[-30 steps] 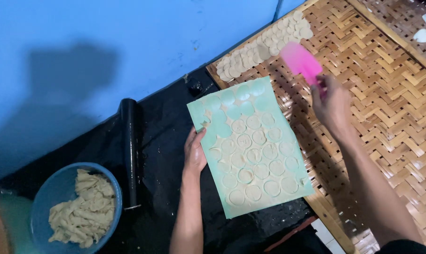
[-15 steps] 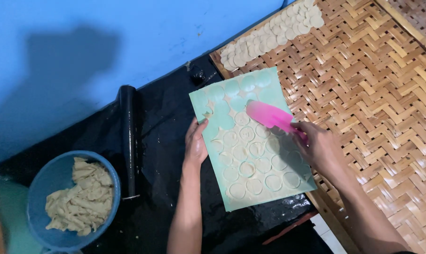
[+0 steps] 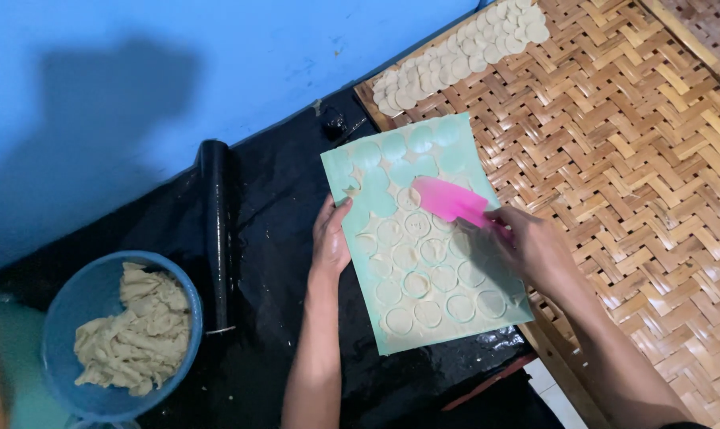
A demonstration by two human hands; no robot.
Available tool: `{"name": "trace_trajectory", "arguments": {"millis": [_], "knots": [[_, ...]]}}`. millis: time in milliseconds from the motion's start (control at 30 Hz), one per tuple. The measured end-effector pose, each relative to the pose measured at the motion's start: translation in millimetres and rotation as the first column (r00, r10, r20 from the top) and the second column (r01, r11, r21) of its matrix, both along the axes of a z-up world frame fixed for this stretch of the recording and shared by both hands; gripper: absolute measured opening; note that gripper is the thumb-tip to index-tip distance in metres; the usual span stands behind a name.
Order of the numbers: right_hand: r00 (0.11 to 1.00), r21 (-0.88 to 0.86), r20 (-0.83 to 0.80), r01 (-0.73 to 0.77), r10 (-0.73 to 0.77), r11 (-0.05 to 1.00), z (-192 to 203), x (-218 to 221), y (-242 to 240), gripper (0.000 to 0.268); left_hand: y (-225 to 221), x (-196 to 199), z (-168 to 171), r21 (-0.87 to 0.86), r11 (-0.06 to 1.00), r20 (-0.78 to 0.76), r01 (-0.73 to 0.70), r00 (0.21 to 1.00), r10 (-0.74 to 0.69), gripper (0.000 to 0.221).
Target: The recorder uses a spatula to carefully lift thin, circular dough cutouts from a template sheet and place them onto a woven drying tray.
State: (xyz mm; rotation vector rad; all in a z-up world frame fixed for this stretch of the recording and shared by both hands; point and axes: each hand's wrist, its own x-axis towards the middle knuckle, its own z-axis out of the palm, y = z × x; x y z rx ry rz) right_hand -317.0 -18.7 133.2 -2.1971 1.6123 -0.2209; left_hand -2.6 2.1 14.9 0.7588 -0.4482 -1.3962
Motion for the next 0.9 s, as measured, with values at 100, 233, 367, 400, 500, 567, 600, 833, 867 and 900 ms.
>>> {"name": "trace_trajectory", "arguments": {"millis": [100,233,367,400,500,567,600,833,867,900], "knots": [[0.995,0.038,0.096,-0.015,0.011,0.999,-17.3,-6.2,-4.9,0.033,1.2,-0.1,0.1,0.001,1.000,-0.009,-0.007,1.000,0.007,0.040],[0.975,0.135,0.221,-0.024,-0.007,0.991,-28.6,-15.6,-8.7,0.031,1.2,0.2,-0.8,0.010,1.000,-0.005,-0.010,1.000,0.010,0.040],[0.928,0.262,0.362,-0.014,-0.085,0.965,-46.0,-28.1,-17.1,0.028,0.9,0.3,-6.9,-0.005,1.000,-0.015,-0.012,1.000,0.012,0.039],[0.886,0.264,0.456,-0.049,-0.080,0.963,-54.5,-34.6,-20.7,0.028,0.4,0.4,-8.2,-0.007,1.000,-0.011,-0.017,1.000,0.017,0.039],[0.843,0.268,0.484,0.115,-0.237,0.957,-40.3,-34.1,-35.5,0.031,-0.3,0.3,-8.9,-0.010,1.000,0.009,-0.023,1.000,0.023,0.039],[0.826,0.223,0.484,0.203,-0.289,0.953,-42.3,-47.8,-66.4,0.032,0.6,-0.1,-2.5,-0.005,1.000,0.009,-0.014,1.000,0.014,0.039],[0.807,0.183,0.485,0.283,-0.337,0.941,-43.4,-55.1,-81.6,0.032,1.1,-0.3,0.7,0.006,1.000,0.010,-0.013,1.000,0.013,0.039],[0.844,-0.313,0.486,0.411,-0.227,0.856,-61.5,-98.4,-225.5,0.030,-0.2,-2.5,7.8,0.043,0.999,0.009,-0.015,1.000,0.015,0.041],[0.858,-0.361,0.457,0.418,-0.232,0.834,-64.0,-102.1,-243.9,0.029,0.5,-2.4,6.9,0.042,0.999,0.006,-0.016,1.000,0.016,0.041],[0.871,-0.408,0.429,0.422,-0.239,0.809,-66.7,-105.7,-262.4,0.029,1.0,-2.2,5.7,0.041,0.999,0.003,-0.018,1.000,0.018,0.041]]}}
